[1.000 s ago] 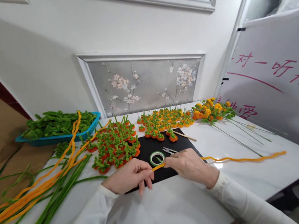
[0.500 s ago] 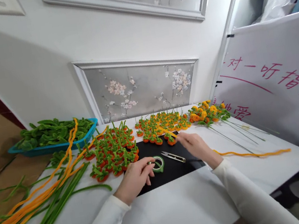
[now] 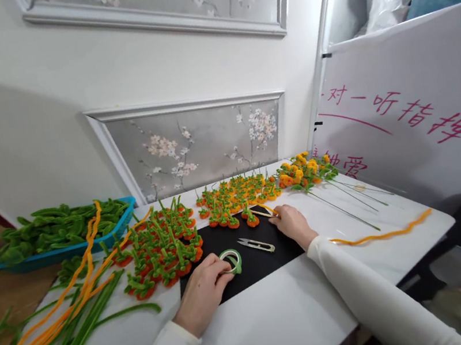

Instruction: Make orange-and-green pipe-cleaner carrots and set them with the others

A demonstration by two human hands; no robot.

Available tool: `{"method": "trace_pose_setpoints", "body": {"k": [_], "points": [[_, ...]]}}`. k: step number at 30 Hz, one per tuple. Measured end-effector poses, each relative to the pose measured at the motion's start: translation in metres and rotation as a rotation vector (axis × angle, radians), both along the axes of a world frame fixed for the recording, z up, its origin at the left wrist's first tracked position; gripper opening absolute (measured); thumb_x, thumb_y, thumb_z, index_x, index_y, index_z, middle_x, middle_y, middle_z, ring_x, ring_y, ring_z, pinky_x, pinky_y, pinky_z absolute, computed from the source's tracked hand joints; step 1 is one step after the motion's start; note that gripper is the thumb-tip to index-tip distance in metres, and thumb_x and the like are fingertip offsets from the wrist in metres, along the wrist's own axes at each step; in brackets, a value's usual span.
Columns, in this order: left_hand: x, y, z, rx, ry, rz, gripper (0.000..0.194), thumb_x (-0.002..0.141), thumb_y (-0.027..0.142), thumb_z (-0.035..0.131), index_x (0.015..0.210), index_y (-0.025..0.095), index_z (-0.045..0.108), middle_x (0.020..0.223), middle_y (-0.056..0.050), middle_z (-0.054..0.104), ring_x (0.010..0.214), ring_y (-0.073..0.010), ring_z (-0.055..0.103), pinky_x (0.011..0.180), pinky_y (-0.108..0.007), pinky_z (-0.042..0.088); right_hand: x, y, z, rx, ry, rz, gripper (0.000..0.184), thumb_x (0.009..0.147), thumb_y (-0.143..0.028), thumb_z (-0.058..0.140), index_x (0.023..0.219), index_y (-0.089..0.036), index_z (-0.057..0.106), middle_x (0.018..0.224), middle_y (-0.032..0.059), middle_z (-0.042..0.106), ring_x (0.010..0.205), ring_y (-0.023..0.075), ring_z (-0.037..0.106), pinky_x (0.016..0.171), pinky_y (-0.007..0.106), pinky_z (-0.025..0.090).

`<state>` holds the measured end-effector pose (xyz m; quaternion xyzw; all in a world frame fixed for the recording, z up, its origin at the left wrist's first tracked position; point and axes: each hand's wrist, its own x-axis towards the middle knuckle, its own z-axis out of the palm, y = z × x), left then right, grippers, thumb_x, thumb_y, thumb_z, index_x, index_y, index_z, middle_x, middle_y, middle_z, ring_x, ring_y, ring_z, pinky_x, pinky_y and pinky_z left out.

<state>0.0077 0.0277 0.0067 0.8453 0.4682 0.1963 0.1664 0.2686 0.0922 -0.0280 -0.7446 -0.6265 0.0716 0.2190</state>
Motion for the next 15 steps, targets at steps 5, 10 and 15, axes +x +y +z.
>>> {"method": "trace_pose_setpoints", "body": {"k": [5,10,15], "points": [[0.002,-0.012,0.015,-0.124,0.104,-0.134,0.017,0.079,0.019,0.052,0.067,0.019,0.064,0.081,-0.001,0.054,0.071,-0.0153,0.054,0.065,-0.025,0.038,0.003,0.001,0.001,-0.034,-0.019,-0.022,0.017,0.087,-0.031,0.054,0.090,-0.017,0.065,0.095,0.0107,0.066,0.087,0.0215,0.062,0.066,0.027,0.038],[-0.013,-0.033,0.030,-0.228,0.228,-0.238,0.019,0.072,0.011,0.052,0.068,0.021,0.067,0.084,-0.001,0.055,0.075,-0.0149,0.055,0.068,-0.023,0.038,0.007,-0.001,0.000,-0.026,-0.029,-0.037,0.019,0.087,-0.030,0.053,0.087,-0.015,0.064,0.094,0.0135,0.066,0.086,0.0236,0.063,0.064,0.028,0.038],[-0.011,-0.033,0.057,-0.253,0.233,-0.301,0.017,0.080,0.021,0.055,0.087,0.024,0.070,0.089,-0.001,0.062,0.078,-0.0158,0.059,0.068,-0.022,0.042,0.008,-0.002,0.002,0.057,-0.011,-0.059,0.020,0.089,-0.030,0.051,0.087,-0.014,0.063,0.091,0.0130,0.065,0.084,0.0224,0.062,0.064,0.027,0.037]]}}
